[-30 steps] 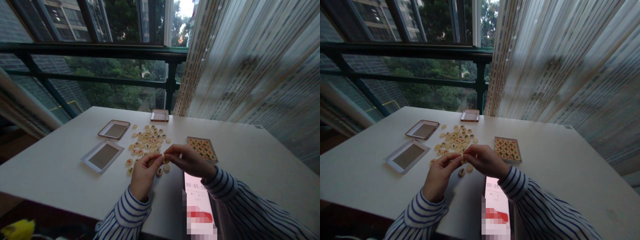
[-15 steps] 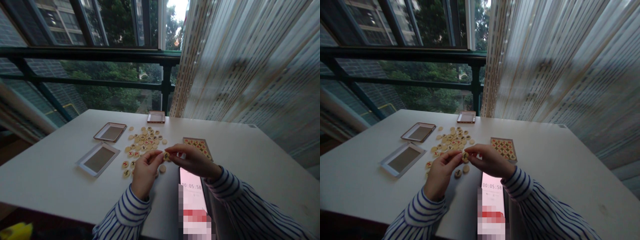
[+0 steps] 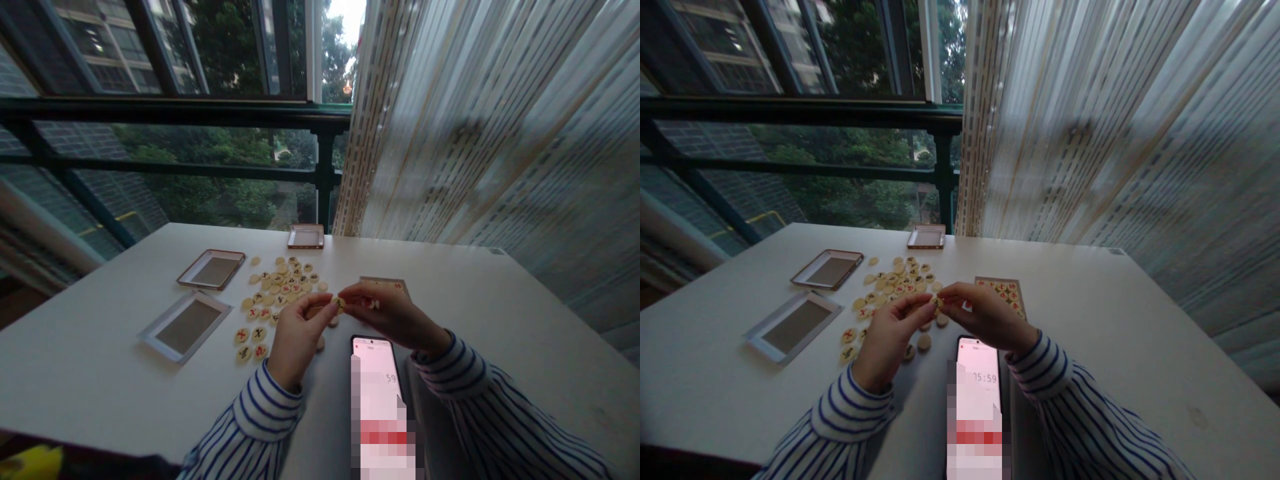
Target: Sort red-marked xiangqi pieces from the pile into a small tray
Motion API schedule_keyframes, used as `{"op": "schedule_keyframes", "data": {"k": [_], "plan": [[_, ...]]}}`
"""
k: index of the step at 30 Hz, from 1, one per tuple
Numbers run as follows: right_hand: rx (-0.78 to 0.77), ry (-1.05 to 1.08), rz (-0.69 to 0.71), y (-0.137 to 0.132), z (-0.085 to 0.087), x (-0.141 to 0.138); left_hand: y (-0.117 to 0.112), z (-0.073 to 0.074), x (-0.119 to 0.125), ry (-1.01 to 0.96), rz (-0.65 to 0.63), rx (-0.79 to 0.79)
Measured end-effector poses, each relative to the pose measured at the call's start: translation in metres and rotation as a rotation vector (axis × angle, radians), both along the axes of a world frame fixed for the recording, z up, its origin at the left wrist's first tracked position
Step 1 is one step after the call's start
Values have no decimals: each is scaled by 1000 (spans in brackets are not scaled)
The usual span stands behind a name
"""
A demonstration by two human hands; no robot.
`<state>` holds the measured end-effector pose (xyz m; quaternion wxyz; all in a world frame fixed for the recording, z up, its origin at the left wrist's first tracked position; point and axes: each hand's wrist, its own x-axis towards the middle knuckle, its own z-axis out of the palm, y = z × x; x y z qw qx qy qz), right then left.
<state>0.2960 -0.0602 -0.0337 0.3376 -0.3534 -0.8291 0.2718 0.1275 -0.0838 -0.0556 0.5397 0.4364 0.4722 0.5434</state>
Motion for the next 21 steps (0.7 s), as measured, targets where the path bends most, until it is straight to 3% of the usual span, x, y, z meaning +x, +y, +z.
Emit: {"op": "schedule_keyframes", "data": {"k": [15, 21], "plan": [[-9, -21, -106, 11, 5, 20, 19, 6, 19, 22, -51, -6], [-1, -61, -123, 15, 8, 26, 27, 5, 32, -68, -68, 15]]}}
